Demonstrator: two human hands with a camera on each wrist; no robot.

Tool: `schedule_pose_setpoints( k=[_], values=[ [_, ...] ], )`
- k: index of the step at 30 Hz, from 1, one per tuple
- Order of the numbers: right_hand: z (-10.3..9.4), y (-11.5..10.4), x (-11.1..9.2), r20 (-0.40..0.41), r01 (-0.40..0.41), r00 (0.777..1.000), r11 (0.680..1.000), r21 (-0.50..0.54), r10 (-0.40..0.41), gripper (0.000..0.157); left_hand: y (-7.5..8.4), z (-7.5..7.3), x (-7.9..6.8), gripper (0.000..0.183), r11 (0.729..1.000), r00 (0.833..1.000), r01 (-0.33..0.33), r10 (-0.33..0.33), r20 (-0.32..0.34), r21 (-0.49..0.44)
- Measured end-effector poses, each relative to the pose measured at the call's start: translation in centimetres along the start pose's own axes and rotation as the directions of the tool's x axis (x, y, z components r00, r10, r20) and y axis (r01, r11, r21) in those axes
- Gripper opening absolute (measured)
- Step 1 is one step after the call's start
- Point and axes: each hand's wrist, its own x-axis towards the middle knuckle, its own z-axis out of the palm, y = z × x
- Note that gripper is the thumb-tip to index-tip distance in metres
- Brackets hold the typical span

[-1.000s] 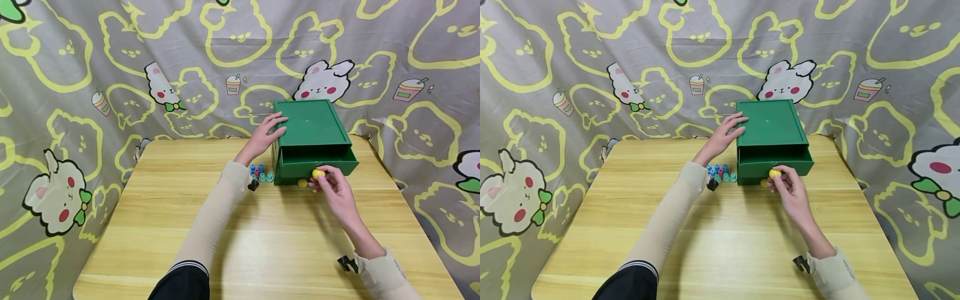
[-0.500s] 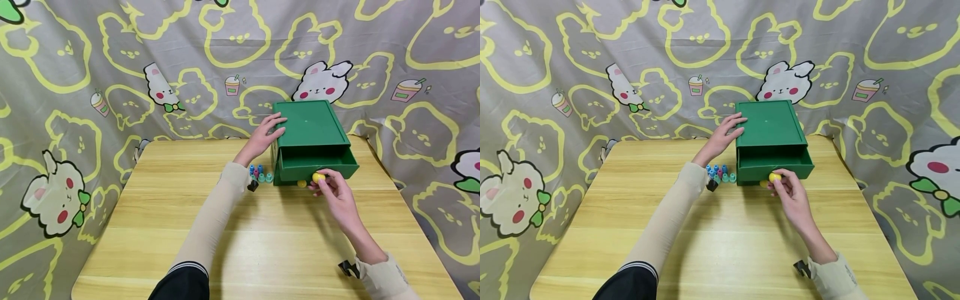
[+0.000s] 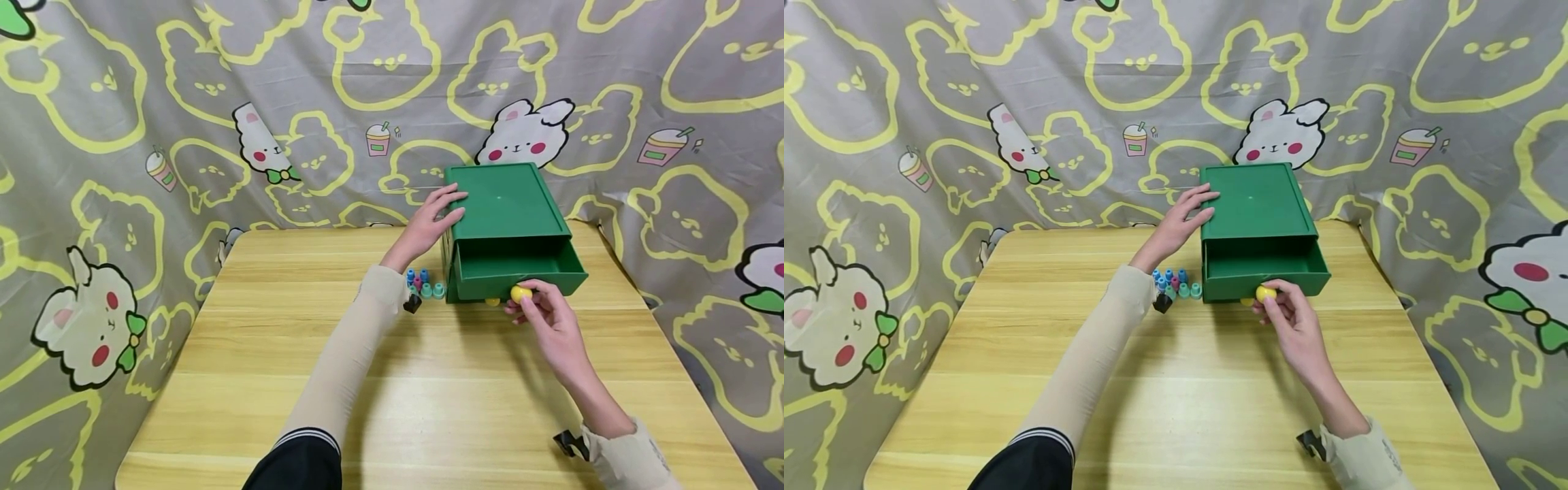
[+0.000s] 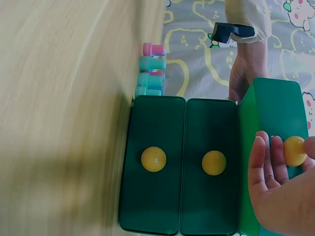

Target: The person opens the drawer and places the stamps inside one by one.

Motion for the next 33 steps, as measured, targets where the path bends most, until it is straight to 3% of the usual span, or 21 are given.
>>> schedule_pose_setpoints(
  k=[23,33],
  values=[
    [0.04,-0.03,-0.56,-0.002,0.031,1.0,0.999,0.033,-0.031,0.027,-0.02,-0.01,0.0,0.047,1.0,1.0,-0.006,0.006,-0.008,-0.005],
    [-0.31,0.35,-0.48,0.032,0.063,0.997,0.997,0.042,-0.065,0.027,-0.35,0.34,-0.04,0.048,1.0,1.0,-0.019,0.019,-0.025,0.0]
  ],
)
